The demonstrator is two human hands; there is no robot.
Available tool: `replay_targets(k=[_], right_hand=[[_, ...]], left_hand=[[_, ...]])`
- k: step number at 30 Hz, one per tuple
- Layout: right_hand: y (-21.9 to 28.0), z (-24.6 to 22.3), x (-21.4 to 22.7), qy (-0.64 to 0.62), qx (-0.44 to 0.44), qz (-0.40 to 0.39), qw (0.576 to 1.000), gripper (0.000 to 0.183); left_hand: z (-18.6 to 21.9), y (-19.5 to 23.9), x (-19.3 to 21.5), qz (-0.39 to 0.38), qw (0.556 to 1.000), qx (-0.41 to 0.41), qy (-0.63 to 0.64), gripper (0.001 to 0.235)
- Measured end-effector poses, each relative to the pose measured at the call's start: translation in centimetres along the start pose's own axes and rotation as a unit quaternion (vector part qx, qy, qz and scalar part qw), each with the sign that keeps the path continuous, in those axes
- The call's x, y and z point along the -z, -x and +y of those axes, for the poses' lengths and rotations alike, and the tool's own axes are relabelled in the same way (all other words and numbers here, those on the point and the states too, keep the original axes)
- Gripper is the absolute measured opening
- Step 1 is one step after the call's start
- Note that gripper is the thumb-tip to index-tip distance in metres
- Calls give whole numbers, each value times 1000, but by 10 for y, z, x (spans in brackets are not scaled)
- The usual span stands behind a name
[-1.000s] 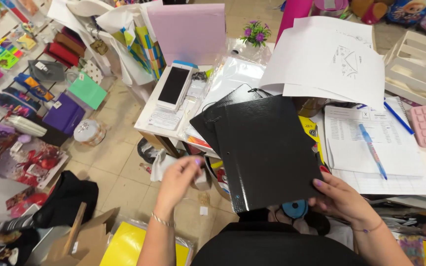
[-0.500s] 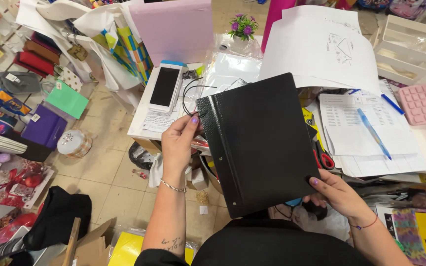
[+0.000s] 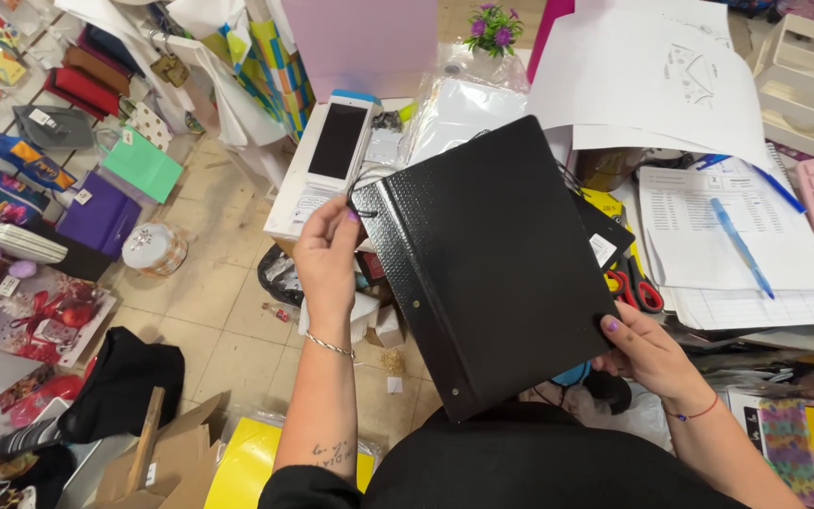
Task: The person assembles a black binder by inserting a black elastic cord through the side holes to secure the cover. They then attach a white barcode sticker to the front of the binder and inspect the finished product.
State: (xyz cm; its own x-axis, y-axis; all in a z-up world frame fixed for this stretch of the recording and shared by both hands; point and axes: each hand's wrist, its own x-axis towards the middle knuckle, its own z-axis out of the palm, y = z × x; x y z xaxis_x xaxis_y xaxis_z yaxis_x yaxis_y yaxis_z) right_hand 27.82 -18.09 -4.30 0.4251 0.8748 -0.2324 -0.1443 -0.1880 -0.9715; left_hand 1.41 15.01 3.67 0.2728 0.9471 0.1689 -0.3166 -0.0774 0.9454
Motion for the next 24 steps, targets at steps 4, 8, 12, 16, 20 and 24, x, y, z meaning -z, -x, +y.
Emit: replay_targets(k=[4,8,12,16,20,24], right_hand=[[-2,6,-2,-52,8,-8,999,33],[-4,13,8,-64,0,5,998,33],[-12,9,7,-17,77,21,997,33],[-14,7,4,-21,93,-1,995,36],[-16,7,1,-18,85,7,996,36],[-16,2,-8,-68,73,35,994,33]], left_hand=[[6,3,6,-13,997,25,76,37],[-2,5,13,-31,999,-35,9,35],[-2,12,7,11,998,-58,-1,23],[2,14,8,8,991,-132,-29,18],[5,15,9,39,992,-114,-22,17],[6,19,10,74,992,-99,41,33]])
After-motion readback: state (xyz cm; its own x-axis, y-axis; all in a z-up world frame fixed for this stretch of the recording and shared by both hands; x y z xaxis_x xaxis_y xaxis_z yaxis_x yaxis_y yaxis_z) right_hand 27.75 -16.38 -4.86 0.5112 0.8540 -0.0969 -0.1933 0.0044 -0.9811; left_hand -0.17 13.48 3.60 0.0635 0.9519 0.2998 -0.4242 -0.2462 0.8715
